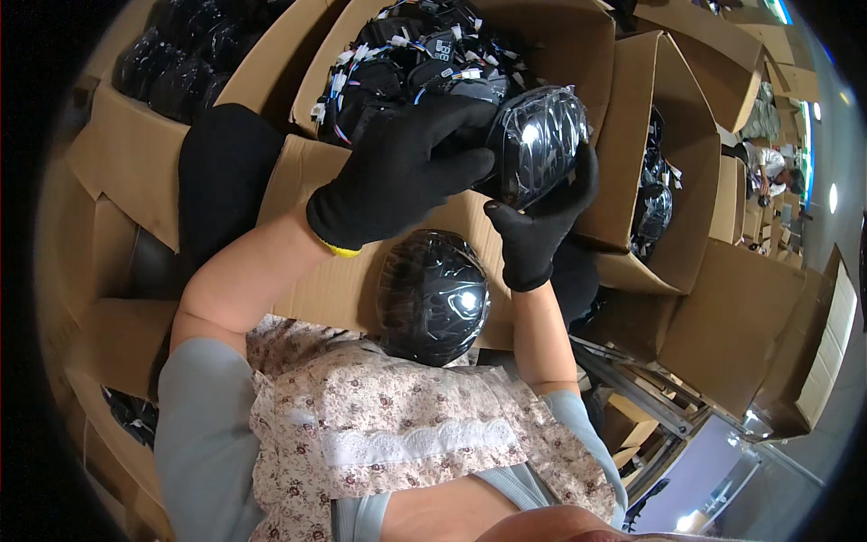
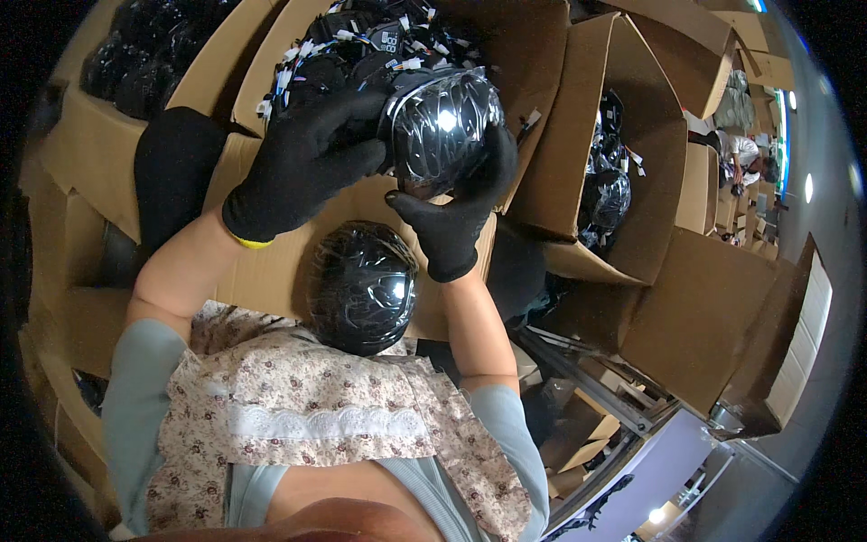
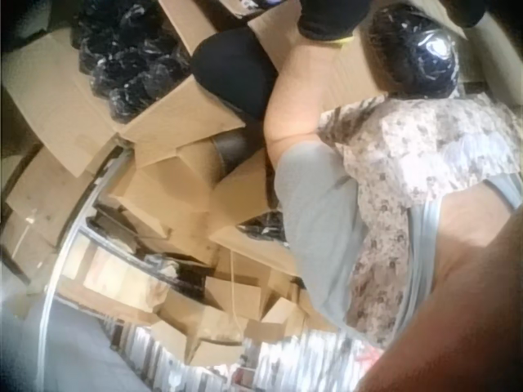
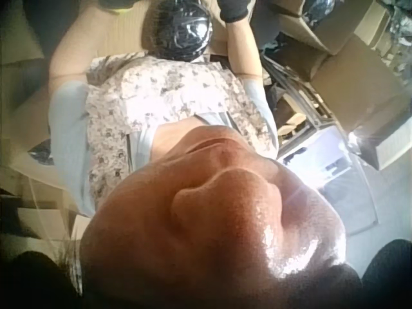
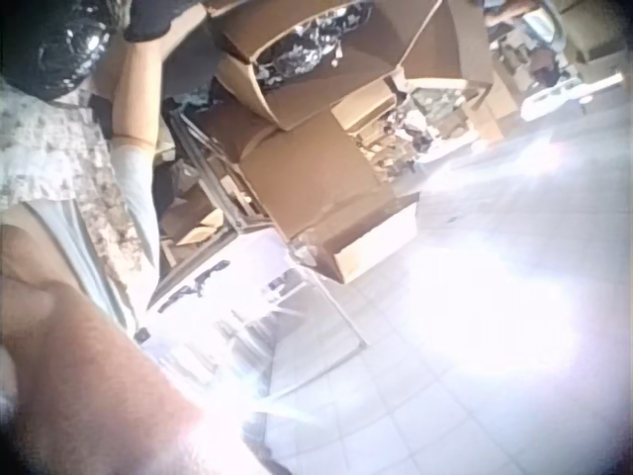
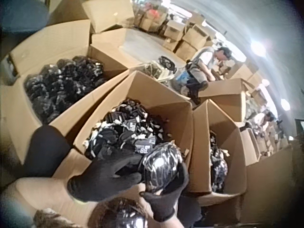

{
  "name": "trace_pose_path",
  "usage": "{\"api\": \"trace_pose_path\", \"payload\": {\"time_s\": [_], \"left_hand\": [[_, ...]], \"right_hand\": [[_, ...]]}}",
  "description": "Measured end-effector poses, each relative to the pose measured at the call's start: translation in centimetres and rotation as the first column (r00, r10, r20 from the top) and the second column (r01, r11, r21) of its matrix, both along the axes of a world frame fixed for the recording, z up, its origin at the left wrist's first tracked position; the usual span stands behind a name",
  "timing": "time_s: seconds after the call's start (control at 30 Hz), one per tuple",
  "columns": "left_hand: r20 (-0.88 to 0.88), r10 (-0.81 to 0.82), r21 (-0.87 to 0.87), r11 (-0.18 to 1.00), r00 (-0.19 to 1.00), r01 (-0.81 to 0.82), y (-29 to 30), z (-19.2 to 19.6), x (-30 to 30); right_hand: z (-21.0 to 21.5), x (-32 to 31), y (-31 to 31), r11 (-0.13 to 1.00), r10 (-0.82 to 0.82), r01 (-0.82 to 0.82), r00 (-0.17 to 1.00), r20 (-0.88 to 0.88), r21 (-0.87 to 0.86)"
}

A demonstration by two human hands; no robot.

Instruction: The person sorts black electronic components by hand into different cardboard boxes.

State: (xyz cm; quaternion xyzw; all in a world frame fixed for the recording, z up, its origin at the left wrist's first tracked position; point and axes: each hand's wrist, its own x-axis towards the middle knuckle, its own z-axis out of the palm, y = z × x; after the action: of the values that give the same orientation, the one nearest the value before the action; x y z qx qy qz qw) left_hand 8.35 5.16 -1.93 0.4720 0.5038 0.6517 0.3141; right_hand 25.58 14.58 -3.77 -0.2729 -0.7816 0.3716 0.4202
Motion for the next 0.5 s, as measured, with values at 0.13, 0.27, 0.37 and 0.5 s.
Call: {"api": "trace_pose_path", "payload": {"time_s": [0.13,0.27,0.37,0.5], "left_hand": [[-0.246,0.138,0.071,0.99,0.959,-0.124,-0.4,0.6,-0.3],[-0.398,0.193,0.111,0.98,0.897,-0.162,-0.5,0.4,-0.5],[-0.413,0.206,0.123,0.978,0.887,-0.171,-0.4,0.3,-0.4],[-0.494,0.233,0.125,0.972,0.837,-0.198,-0.7,0.7,-0.2]], "right_hand": [[0.0,0.7,0.6,0.949,-0.104,0.068,0.989,0.102,0.307],[1.4,0.2,0.0,0.801,-0.223,0.084,0.961,0.165,0.593],[1.4,0.3,-0.4,0.824,-0.228,0.09,0.957,0.182,0.559],[0.8,0.2,-0.8,0.884,-0.215,0.117,0.962,0.17,0.453]]}}
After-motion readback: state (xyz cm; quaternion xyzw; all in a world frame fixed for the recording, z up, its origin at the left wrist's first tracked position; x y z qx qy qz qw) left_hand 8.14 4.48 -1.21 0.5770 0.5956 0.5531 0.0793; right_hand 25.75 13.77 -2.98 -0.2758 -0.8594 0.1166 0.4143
